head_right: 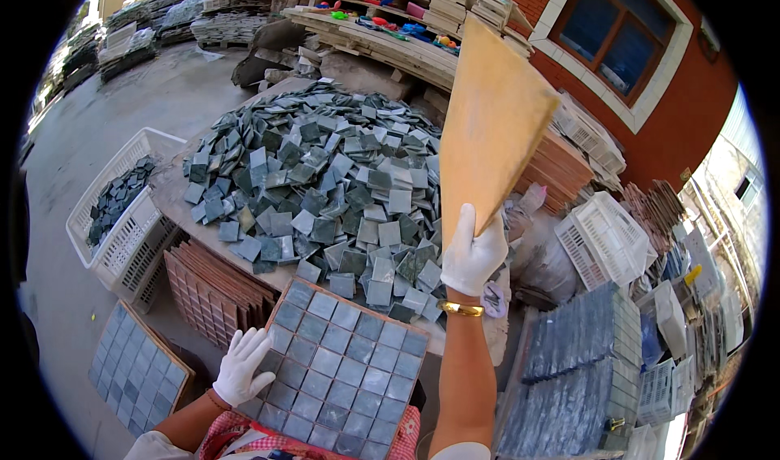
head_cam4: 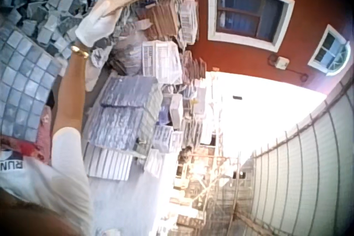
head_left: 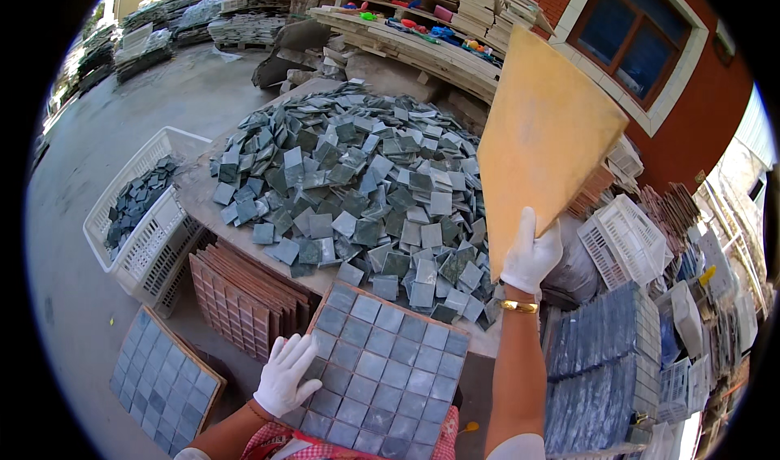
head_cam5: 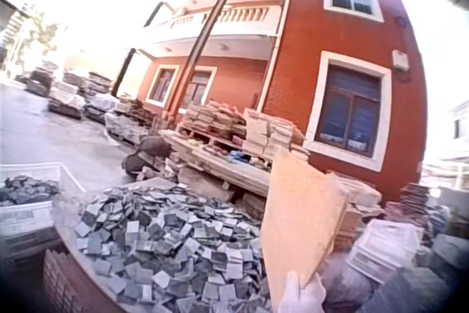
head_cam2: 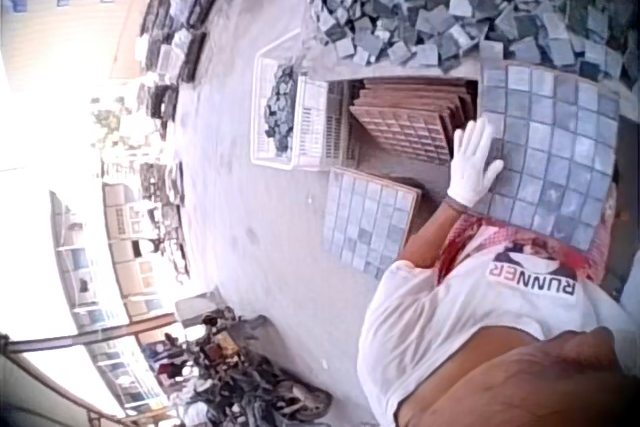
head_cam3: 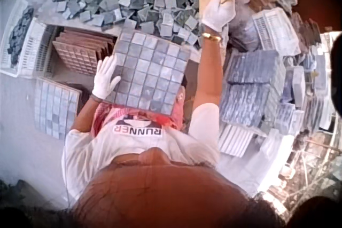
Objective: The person places small square tiles one by one into a grid on a yellow board, then flips the board to reveal the completed tile sheet. The person repeats this process with a second board.
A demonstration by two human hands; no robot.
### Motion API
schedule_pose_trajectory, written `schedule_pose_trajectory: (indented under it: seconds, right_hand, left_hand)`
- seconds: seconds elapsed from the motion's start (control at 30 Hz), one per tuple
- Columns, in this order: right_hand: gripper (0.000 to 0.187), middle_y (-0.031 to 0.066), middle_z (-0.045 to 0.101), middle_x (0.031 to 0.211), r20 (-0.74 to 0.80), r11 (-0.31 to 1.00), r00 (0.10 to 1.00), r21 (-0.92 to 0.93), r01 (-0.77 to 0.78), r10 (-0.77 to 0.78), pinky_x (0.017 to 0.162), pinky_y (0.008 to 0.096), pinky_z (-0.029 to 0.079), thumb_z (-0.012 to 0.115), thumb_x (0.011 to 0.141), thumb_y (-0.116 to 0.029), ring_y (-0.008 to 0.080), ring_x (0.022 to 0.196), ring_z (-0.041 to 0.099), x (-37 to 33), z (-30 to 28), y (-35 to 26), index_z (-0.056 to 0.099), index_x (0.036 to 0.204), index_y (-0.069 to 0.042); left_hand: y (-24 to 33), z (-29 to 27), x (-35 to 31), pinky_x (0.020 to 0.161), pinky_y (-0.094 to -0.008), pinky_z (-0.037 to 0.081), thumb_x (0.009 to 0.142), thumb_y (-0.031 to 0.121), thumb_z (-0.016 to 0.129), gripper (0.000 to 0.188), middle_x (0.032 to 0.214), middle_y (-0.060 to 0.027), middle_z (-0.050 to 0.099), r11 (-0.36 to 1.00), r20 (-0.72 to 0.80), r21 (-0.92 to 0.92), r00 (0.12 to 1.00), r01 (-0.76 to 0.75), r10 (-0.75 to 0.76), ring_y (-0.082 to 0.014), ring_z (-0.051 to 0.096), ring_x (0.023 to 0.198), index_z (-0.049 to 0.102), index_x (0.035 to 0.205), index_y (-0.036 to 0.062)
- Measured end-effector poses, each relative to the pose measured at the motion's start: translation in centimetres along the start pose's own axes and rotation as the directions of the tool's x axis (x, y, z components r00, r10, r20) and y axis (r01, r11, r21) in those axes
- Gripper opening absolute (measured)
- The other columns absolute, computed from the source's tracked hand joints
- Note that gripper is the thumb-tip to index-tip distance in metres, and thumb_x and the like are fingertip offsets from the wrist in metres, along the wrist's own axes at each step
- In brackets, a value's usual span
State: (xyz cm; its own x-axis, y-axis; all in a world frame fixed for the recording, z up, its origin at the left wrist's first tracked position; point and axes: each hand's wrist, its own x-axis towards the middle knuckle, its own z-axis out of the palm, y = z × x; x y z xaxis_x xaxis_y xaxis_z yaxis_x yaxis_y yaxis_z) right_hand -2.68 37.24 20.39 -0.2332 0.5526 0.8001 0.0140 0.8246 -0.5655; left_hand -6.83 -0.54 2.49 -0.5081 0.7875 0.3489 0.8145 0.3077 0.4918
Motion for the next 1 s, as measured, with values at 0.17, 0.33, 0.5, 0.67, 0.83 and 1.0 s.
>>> schedule_pose_trajectory:
  seconds: [0.17,0.33,0.5,0.67,0.83,1.0]
  right_hand:
    - [0.047,0.0155,0.059,0.124,0.334,0.816,0.842,-0.263,0.514,-0.423,0.089,0.0389,0.050,0.058,0.082,-0.001,0.0338,0.107,0.060,0.2,5.9,6.3,0.054,0.128,-0.008]
    - [0.043,0.0122,0.058,0.114,0.624,0.645,0.622,-0.236,0.727,-0.473,0.090,0.0377,0.049,0.064,0.081,-0.012,0.0291,0.106,0.058,-3.4,8.8,9.8,0.054,0.123,-0.012]
    - [0.062,0.0158,0.053,0.125,0.683,0.829,0.677,-0.187,0.526,-0.275,0.100,0.0421,0.040,0.074,0.074,-0.034,0.0328,0.119,0.049,-4.6,9.7,12.3,0.053,0.126,-0.009]
    - [0.070,0.0202,0.051,0.130,0.694,0.902,0.674,-0.083,0.424,-0.253,0.104,0.0481,0.034,0.073,0.075,-0.041,0.0378,0.123,0.045,-7.0,6.8,6.2,0.050,0.129,-0.003]
    - [0.088,0.0275,0.041,0.138,0.831,0.928,0.542,-0.094,0.360,-0.126,0.109,0.0521,0.028,0.068,0.076,-0.055,0.0422,0.131,0.037,-19.3,-1.6,2.0,0.041,0.135,0.004]
    - [0.103,0.0320,0.035,0.142,0.787,0.880,0.584,-0.406,0.246,0.200,0.112,0.0524,0.021,0.068,0.071,-0.063,0.0437,0.135,0.030,-26.2,0.1,-1.5,0.036,0.136,0.010]
  left_hand:
    - [0.7,2.7,0.3,0.110,-0.0539,0.023,0.085,0.052,0.055,0.071,0.141,-0.0133,0.045,0.971,0.269,0.170,0.956,-0.166,0.116,-0.0300,0.042,0.131,0.047,0.136,0.0035]
    - [0.7,2.9,1.0,0.109,-0.0520,0.024,0.083,0.055,0.055,0.073,0.141,-0.0135,0.046,0.970,0.273,0.204,0.960,-0.129,0.070,-0.0281,0.042,0.130,0.047,0.135,0.0032]
    - [0.7,3.9,4.2,0.109,-0.0532,0.024,0.084,0.054,0.055,0.074,0.142,-0.0138,0.044,0.963,0.235,0.257,0.972,-0.086,0.024,-0.0288,0.040,0.132,0.045,0.136,0.0031]
    - [-0.2,4.6,3.5,0.111,-0.0559,0.019,0.085,0.052,0.055,0.075,0.146,-0.0154,0.039,0.972,0.243,0.234,0.969,-0.015,-0.044,-0.0322,0.035,0.136,0.041,0.140,0.0032]
    - [-0.6,4.2,3.4,0.111,-0.0557,0.020,0.085,0.052,0.056,0.077,0.147,-0.0168,0.038,0.982,0.260,0.190,0.965,-0.013,-0.037,-0.0347,0.034,0.136,0.039,0.141,0.0030]
    - [-2.3,3.5,3.5,0.113,-0.0521,0.019,0.092,0.046,0.050,0.072,0.150,-0.0217,0.032,0.992,0.113,-0.053,0.987,0.118,-0.112,-0.0391,0.028,0.139,0.032,0.145,0.0003]
